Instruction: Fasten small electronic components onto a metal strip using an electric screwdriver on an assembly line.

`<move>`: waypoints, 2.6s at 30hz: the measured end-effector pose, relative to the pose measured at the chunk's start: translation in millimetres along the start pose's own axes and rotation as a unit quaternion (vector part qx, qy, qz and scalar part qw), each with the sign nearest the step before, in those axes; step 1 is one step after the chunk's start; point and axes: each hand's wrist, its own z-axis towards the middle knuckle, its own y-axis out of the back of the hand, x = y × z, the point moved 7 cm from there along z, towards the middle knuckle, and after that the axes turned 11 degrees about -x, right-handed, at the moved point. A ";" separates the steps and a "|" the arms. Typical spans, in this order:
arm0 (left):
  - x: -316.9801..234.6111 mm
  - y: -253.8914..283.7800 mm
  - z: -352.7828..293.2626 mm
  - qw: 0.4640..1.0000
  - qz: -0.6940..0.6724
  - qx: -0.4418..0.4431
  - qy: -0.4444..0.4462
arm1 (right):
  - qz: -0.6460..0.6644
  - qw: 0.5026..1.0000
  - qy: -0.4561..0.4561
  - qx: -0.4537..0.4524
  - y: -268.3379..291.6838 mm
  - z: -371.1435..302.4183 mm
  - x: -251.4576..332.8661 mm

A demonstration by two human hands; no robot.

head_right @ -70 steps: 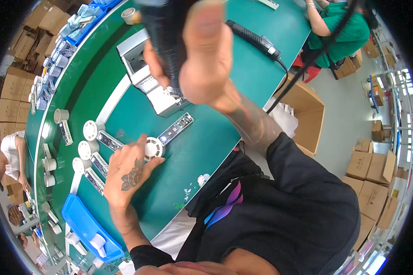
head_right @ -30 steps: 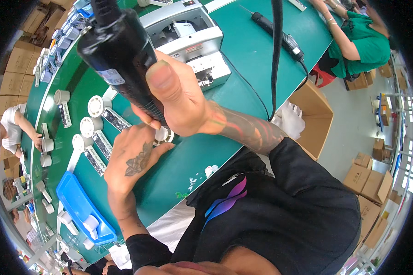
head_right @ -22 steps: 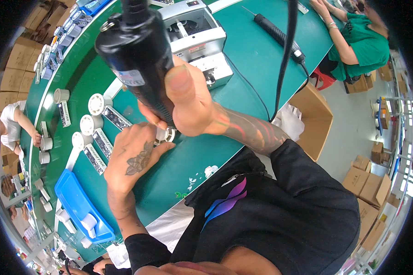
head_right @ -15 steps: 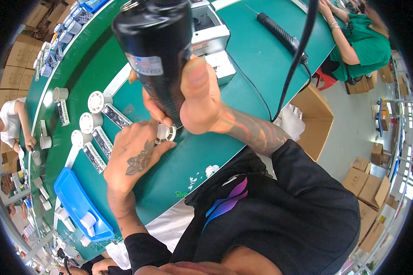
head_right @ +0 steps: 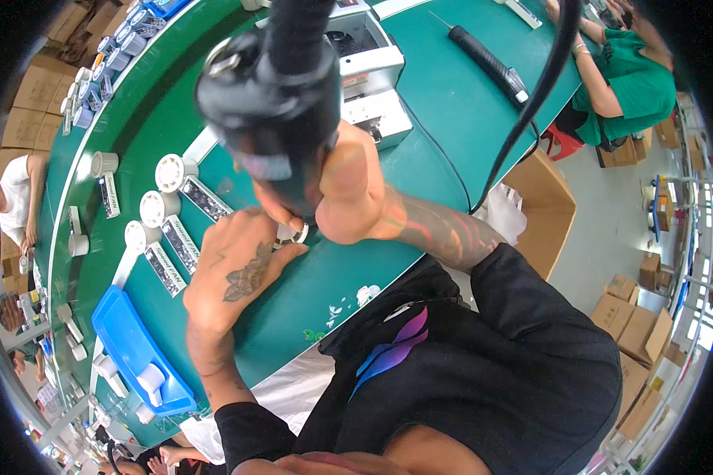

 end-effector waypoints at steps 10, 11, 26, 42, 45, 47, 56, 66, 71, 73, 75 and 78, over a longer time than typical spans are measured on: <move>-15.4 38.0 6.1 0.997 -0.034 -0.076 -0.001 | 0.032 0.998 -0.053 -0.022 35.3 -33.9 -43.6; -19.2 42.1 6.2 0.995 -0.043 -0.086 -0.017 | 0.104 0.993 -0.050 -0.018 47.0 -41.5 -64.1; 215.2 129.1 41.1 0.904 0.051 -0.083 0.416 | 0.343 0.936 0.081 0.015 65.3 21.9 47.6; 438.9 126.6 -19.6 0.864 0.120 0.037 0.488 | 0.361 0.929 0.083 -0.009 83.9 17.6 51.8; 434.2 183.9 -55.9 0.876 0.134 -0.039 0.461 | 0.367 0.927 0.076 -0.011 67.0 23.4 60.1; 381.2 201.3 -32.3 0.910 0.118 -0.103 0.383 | 0.354 0.930 0.099 -0.004 79.3 21.2 62.0; 67.2 102.1 43.7 0.972 0.064 0.013 0.224 | 0.201 0.959 0.180 -0.082 81.2 14.9 97.2; 35.9 -23.8 30.0 0.979 -0.007 -0.001 0.205 | -0.110 0.964 0.234 -0.059 54.8 43.5 77.5; 25.7 -24.1 16.9 0.983 0.106 -0.042 0.144 | -0.106 0.972 0.186 -0.099 55.9 35.2 62.8; 12.0 -19.2 21.8 0.972 0.153 -0.042 0.172 | -0.132 0.976 0.136 -0.106 61.0 28.6 60.9; 8.1 -10.4 24.8 0.958 0.200 -0.036 0.202 | -0.064 0.989 0.103 -0.081 65.6 21.5 51.0; -18.5 -8.0 34.8 0.989 0.117 -0.084 0.015 | -0.029 0.994 0.080 -0.075 61.8 14.3 43.9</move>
